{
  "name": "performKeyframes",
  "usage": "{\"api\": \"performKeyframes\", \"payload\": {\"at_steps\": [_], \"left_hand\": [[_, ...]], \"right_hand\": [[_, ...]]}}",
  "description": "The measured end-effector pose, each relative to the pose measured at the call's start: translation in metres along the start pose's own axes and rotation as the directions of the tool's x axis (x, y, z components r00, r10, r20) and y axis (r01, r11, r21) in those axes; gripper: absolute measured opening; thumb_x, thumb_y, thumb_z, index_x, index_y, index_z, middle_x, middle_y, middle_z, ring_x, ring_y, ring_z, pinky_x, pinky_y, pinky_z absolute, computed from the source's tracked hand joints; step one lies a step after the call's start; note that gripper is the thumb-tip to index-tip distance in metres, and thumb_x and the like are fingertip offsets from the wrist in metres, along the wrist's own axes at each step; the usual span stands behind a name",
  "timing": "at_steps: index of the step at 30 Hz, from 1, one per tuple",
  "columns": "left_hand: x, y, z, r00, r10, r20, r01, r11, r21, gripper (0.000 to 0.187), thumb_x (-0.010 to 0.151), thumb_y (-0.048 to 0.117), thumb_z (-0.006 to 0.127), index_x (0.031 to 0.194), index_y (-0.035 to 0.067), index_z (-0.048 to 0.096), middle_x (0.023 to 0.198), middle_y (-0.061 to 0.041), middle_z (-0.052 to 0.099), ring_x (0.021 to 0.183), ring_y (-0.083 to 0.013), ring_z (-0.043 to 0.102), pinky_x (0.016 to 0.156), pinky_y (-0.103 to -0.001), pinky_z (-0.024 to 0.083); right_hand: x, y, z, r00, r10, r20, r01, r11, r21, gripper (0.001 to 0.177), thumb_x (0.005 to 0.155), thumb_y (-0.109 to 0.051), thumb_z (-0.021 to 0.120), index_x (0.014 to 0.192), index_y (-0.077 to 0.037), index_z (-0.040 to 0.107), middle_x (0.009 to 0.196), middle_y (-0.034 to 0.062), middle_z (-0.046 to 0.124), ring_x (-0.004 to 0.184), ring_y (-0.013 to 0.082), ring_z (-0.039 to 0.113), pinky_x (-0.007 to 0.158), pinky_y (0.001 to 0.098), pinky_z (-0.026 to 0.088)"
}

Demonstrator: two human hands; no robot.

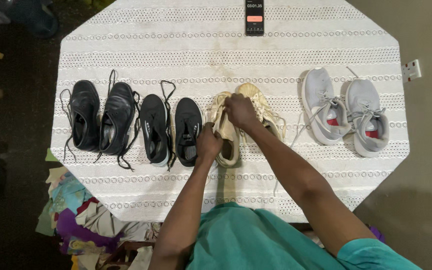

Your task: The person removes laces from several pairs of shoes on a table and then re-laces each shoe. They handle black, beige, and white shoes, threading laces through eyelets and tying knots.

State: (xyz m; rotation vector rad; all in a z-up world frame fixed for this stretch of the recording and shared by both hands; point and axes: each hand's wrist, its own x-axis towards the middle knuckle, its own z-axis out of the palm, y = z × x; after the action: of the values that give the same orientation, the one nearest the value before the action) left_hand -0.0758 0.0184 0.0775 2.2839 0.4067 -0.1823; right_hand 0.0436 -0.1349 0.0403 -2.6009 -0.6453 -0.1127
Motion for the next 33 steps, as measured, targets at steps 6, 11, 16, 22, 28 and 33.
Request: {"api": "performKeyframes", "payload": {"at_steps": [6, 11, 16, 22, 28, 33], "left_hand": [[0.000, 0.012, -0.001, 0.980, 0.165, -0.108, -0.173, 0.983, -0.064, 0.059, 0.084, 0.012, 0.062, 0.140, 0.003, 0.047, 0.129, -0.029, 0.053, 0.114, -0.0490, 0.057, 0.093, -0.052, 0.050], [0.040, 0.040, 0.007, 0.962, 0.271, -0.016, -0.267, 0.957, 0.115, 0.036, 0.096, 0.020, 0.062, 0.129, 0.006, 0.063, 0.126, -0.022, 0.054, 0.117, -0.0428, 0.056, 0.097, -0.049, 0.049], [0.090, 0.033, 0.023, 0.977, 0.198, 0.084, -0.213, 0.947, 0.241, 0.027, 0.086, 0.023, 0.070, 0.104, 0.003, 0.073, 0.115, -0.020, 0.059, 0.108, -0.0395, 0.059, 0.091, -0.049, 0.051], [0.161, -0.017, 0.068, 0.986, 0.081, 0.146, -0.047, 0.974, -0.222, 0.025, 0.090, 0.022, 0.070, 0.088, -0.003, 0.073, 0.085, -0.023, 0.069, 0.076, -0.0367, 0.069, 0.073, -0.046, 0.054], [0.177, -0.020, 0.071, 0.854, 0.410, 0.320, -0.461, 0.881, 0.103, 0.022, 0.091, 0.011, 0.059, 0.100, 0.001, 0.076, 0.096, -0.021, 0.074, 0.082, -0.0299, 0.071, 0.074, -0.040, 0.055], [0.135, -0.016, 0.045, 0.832, 0.552, 0.050, -0.538, 0.826, -0.165, 0.032, 0.088, 0.007, 0.058, 0.115, 0.004, 0.075, 0.111, -0.022, 0.071, 0.101, -0.0381, 0.069, 0.087, -0.045, 0.055]], "right_hand": [[-0.003, 0.016, 0.007, 0.894, 0.447, -0.012, -0.384, 0.781, 0.493, 0.017, 0.081, -0.017, 0.074, 0.090, -0.005, 0.067, 0.079, 0.0101, 0.069, 0.073, 0.0233, 0.068, 0.069, 0.0349, 0.054], [-0.008, 0.019, 0.010, 0.888, 0.456, 0.067, -0.425, 0.755, 0.499, 0.024, 0.083, -0.021, 0.077, 0.098, -0.005, 0.068, 0.086, 0.0096, 0.073, 0.078, 0.0229, 0.071, 0.072, 0.0336, 0.056], [-0.013, 0.020, 0.005, 0.848, 0.514, 0.127, -0.505, 0.714, 0.485, 0.032, 0.084, -0.021, 0.075, 0.113, -0.009, 0.067, 0.097, 0.0112, 0.076, 0.087, 0.0239, 0.074, 0.078, 0.0354, 0.057], [-0.037, 0.004, 0.001, 0.849, 0.441, 0.291, -0.524, 0.632, 0.571, 0.033, 0.090, -0.020, 0.066, 0.122, -0.014, 0.066, 0.110, 0.0087, 0.073, 0.099, 0.0225, 0.073, 0.082, 0.0358, 0.059], [-0.026, -0.005, 0.013, 0.834, 0.503, 0.225, -0.545, 0.693, 0.472, 0.022, 0.095, -0.017, 0.063, 0.113, -0.007, 0.072, 0.095, 0.0133, 0.074, 0.081, 0.0245, 0.070, 0.078, 0.0403, 0.056], [-0.012, 0.031, 0.012, 0.739, 0.489, 0.464, -0.570, 0.086, 0.817, 0.019, 0.096, -0.015, 0.060, 0.107, -0.004, 0.071, 0.088, 0.0090, 0.072, 0.076, 0.0183, 0.065, 0.069, 0.0333, 0.052]]}}
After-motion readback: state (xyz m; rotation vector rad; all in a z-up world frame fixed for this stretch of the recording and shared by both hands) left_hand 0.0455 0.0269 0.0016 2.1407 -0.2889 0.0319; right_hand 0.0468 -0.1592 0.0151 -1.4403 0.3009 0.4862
